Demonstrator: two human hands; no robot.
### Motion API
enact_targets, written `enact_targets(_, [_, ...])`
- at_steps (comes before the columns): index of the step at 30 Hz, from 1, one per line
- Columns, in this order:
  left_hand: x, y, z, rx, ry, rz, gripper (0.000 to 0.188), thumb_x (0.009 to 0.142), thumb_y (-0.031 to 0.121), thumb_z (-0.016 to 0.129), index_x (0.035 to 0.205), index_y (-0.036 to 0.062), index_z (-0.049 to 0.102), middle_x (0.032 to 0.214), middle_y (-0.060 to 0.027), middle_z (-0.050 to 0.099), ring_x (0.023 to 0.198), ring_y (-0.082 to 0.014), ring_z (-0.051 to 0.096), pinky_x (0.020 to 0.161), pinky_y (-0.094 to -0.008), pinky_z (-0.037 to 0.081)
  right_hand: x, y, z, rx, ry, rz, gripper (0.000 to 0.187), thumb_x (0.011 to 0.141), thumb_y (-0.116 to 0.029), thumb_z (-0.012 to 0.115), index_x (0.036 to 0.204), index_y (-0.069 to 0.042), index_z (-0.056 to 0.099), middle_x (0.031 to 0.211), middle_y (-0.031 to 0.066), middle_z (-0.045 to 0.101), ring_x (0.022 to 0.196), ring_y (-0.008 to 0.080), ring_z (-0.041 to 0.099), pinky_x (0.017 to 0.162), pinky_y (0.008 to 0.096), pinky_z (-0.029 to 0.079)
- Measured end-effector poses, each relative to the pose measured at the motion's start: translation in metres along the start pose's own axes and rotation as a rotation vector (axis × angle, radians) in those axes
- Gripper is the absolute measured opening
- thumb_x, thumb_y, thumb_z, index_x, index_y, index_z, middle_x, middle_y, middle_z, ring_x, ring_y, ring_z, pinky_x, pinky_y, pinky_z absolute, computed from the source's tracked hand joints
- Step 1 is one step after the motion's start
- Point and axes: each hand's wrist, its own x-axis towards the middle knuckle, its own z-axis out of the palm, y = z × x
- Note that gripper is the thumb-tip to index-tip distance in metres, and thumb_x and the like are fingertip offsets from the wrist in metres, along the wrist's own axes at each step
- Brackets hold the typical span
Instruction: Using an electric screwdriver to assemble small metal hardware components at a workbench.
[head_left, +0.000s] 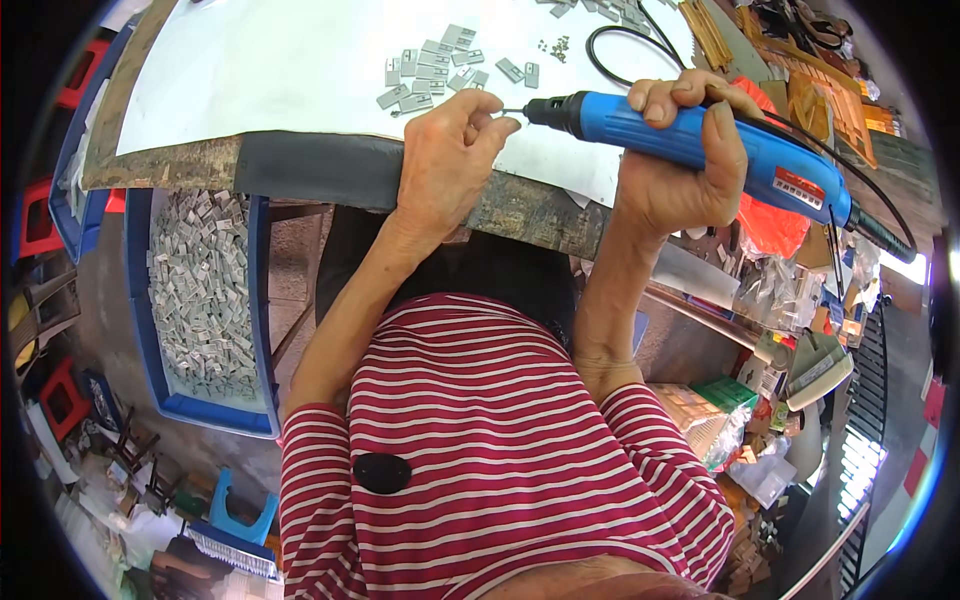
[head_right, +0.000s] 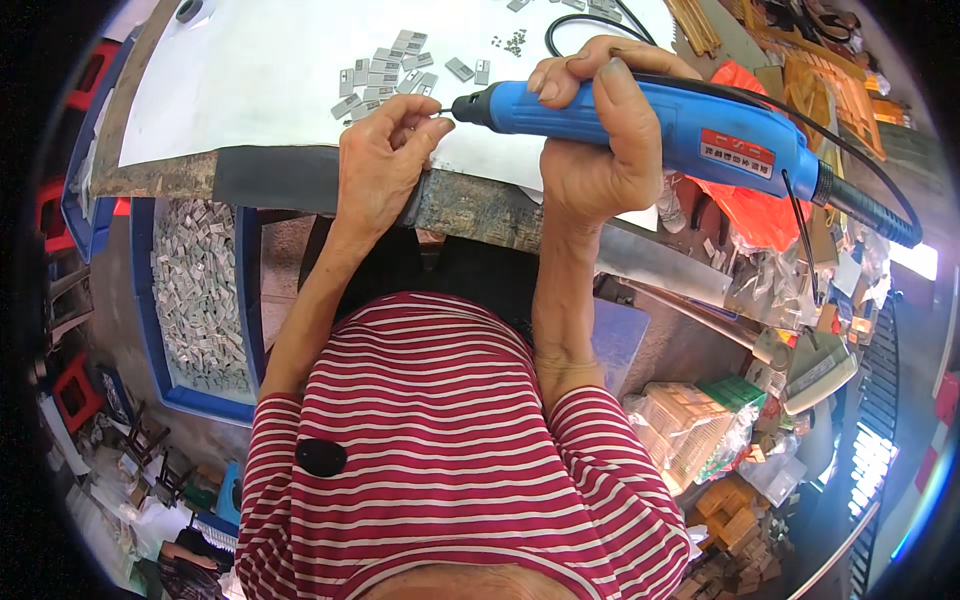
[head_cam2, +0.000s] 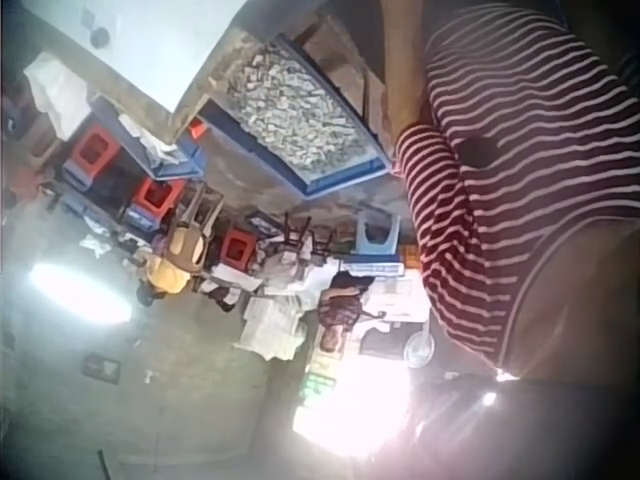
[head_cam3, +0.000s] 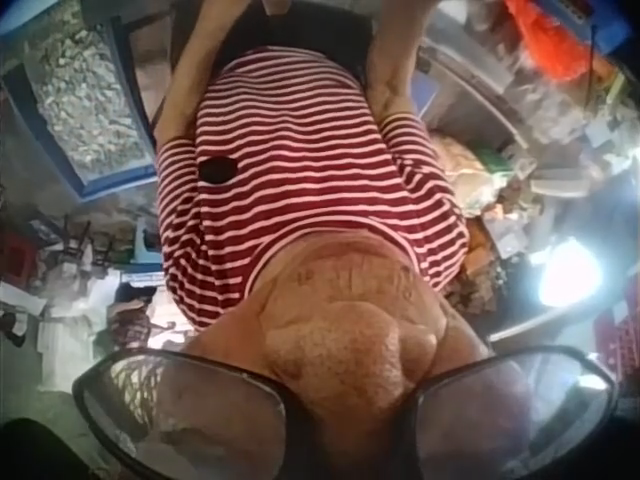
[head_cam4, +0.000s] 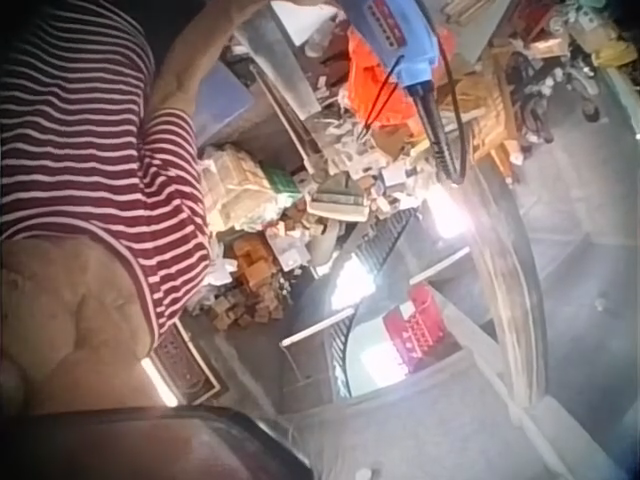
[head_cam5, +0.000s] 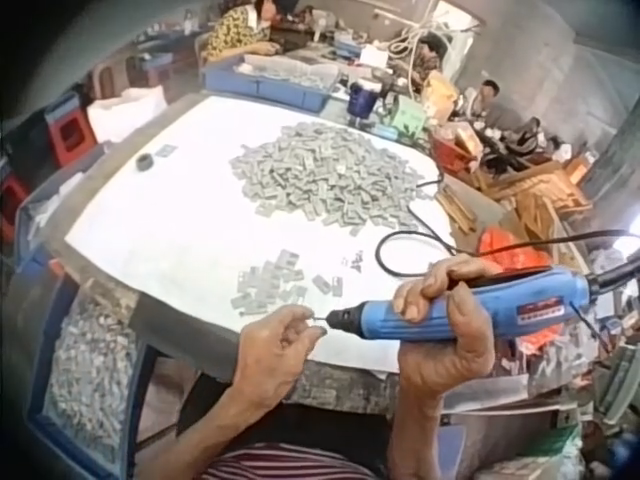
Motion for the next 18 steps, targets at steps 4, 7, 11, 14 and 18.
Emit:
enact_targets(4, [0.0023, -0.0042, 0.002, -0.04, 0.008, 0.025, 0.017, 0.083, 0.009, 0.064, 0.094, -0.0035, 0.062, 0.062, -0.0006, 0.057, 0.052, -0.0038, 0.049, 0.047, -0.0188, 0.039, -0.0009, -0.0001, -0.0054, -0.064, -0.071, 0.062, 0.021, 0.081, -0.008, 0.049, 0.1, -0.003, 0.056, 0.083, 0.0153, 0.053, 0.066, 0.023, 0.052, 0.068, 0.041, 0.041])
enact_targets(7, [0.0026, -0.0058, 0.0024, -0.101, 0.031, -0.001, 0.017, 0.079, 0.012, 0.063, 0.086, -0.0037, 0.063, 0.061, -0.0075, 0.059, 0.053, -0.0117, 0.052, 0.05, -0.027, 0.044, -0.0014, 0.0007, -0.0059, -0.051, -0.068, 0.068, 0.021, 0.081, -0.008, 0.05, 0.1, -0.003, 0.056, 0.083, 0.0151, 0.053, 0.066, 0.0228, 0.052, 0.068, 0.0408, 0.041])
enact_targets(11, [0.0011, -0.0061, -0.0031, -0.108, -0.019, -0.021, 0.014, 0.084, 0.007, 0.062, 0.093, -0.0024, 0.062, 0.063, 0.0005, 0.056, 0.052, -0.0026, 0.048, 0.047, -0.0163, 0.038, 0.0015, -0.002, -0.0047, -0.058, -0.087, 0.073, 0.02, 0.081, -0.01, 0.051, 0.098, -0.004, 0.057, 0.083, 0.0144, 0.054, 0.065, 0.022, 0.051, 0.067, 0.0402, 0.041])
enact_targets(14, [0.0015, -0.0055, -0.005, -0.21, -0.067, -0.069, 0.014, 0.084, 0.006, 0.062, 0.094, -0.003, 0.061, 0.065, -0.0001, 0.056, 0.053, -0.003, 0.048, 0.048, -0.0158, 0.039, 0.0022, -0.0049, -0.0031, -0.044, -0.051, 0.079, 0.018, 0.081, -0.011, 0.052, 0.096, -0.004, 0.058, 0.082, 0.0139, 0.054, 0.065, 0.0215, 0.051, 0.067, 0.04, 0.041])
enact_targets(18, [0.0009, -0.0084, -0.0063, -0.375, -0.047, -0.082, 0.009, 0.082, 0.004, 0.06, 0.087, -0.0025, 0.061, 0.058, 0.0005, 0.054, 0.049, -0.0029, 0.047, 0.044, -0.0174, 0.037, 0.003, -0.0052, 0.0, -0.036, -0.058, 0.097, 0.017, 0.081, -0.012, 0.053, 0.096, -0.005, 0.058, 0.082, 0.0137, 0.054, 0.065, 0.0212, 0.051, 0.068, 0.0399, 0.041])
